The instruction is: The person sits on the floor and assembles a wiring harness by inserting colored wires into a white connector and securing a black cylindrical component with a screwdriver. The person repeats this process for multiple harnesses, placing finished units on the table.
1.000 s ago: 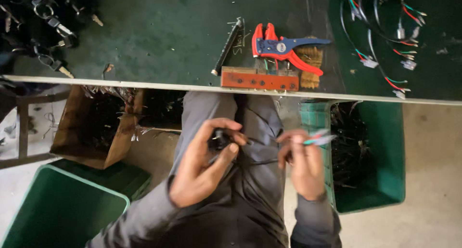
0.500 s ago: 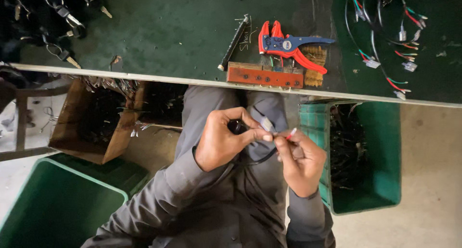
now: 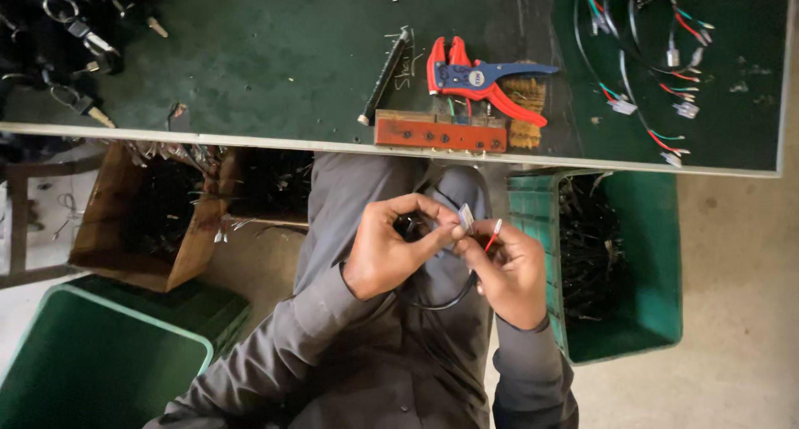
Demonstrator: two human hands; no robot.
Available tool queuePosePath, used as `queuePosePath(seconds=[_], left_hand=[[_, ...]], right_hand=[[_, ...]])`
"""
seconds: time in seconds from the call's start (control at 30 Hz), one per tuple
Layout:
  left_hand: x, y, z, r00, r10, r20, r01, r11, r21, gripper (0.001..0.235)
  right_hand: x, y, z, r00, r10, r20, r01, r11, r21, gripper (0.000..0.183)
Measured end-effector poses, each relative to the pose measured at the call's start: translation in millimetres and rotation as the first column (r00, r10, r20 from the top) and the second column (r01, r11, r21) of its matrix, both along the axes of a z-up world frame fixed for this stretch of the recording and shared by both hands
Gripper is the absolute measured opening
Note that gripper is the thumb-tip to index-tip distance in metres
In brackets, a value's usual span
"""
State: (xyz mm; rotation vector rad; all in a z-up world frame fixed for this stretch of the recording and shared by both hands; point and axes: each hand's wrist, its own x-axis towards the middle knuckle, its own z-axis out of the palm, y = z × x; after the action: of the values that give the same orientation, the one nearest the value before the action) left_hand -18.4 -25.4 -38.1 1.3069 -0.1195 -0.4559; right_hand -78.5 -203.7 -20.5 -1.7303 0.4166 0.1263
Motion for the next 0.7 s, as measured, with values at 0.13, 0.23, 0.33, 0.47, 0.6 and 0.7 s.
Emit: queuePosePath(seconds=[0.13, 0.23, 0.33, 0.47, 0.6, 0.7], left_hand=[[3.1, -7.8, -17.6, 0.999, 0.028, -0.036, -0.032, 0.994, -0.104, 0.008], [8.2, -14.1, -28.6, 0.997, 0.016, -0.069, -0.021, 0.998, -0.062, 0.009], [11.9, -14.2, -35.1, 0.994, -0.006, -0.109, -0.004, 0.996, -0.087, 0.010], [24.0, -14.1, -36.6, 0.967, 0.053, -0.248, -0.066, 0.997, -0.044, 0.014], [38.3, -12.2, -43.7, 0.916, 0.148, -0.372, -0.203, 0.973, -0.112, 0.015], [43.6, -16.6, -50.4, 0.952, 0.088, -0.294, -0.115, 0.991, -0.075, 0.021]], right_hand=[[6.9, -0.6, -10.4, 0.992, 0.085, 0.088, -0.088, 0.996, 0.030, 0.015], [9.1, 1.9, -23.9, 0.988, 0.050, 0.148, -0.060, 0.996, 0.064, 0.016], [13.8, 4.7, -38.2, 0.995, -0.048, 0.089, 0.032, 0.983, 0.179, 0.016], [38.0, 2.8, -56.8, 0.970, -0.223, -0.092, 0.237, 0.807, 0.541, 0.013], [55.3, 4.5, -75.5, 0.938, -0.308, 0.159, 0.290, 0.949, 0.125, 0.012], [58.2, 6.0, -81.3, 0.951, -0.270, 0.152, 0.255, 0.961, 0.109, 0.012]])
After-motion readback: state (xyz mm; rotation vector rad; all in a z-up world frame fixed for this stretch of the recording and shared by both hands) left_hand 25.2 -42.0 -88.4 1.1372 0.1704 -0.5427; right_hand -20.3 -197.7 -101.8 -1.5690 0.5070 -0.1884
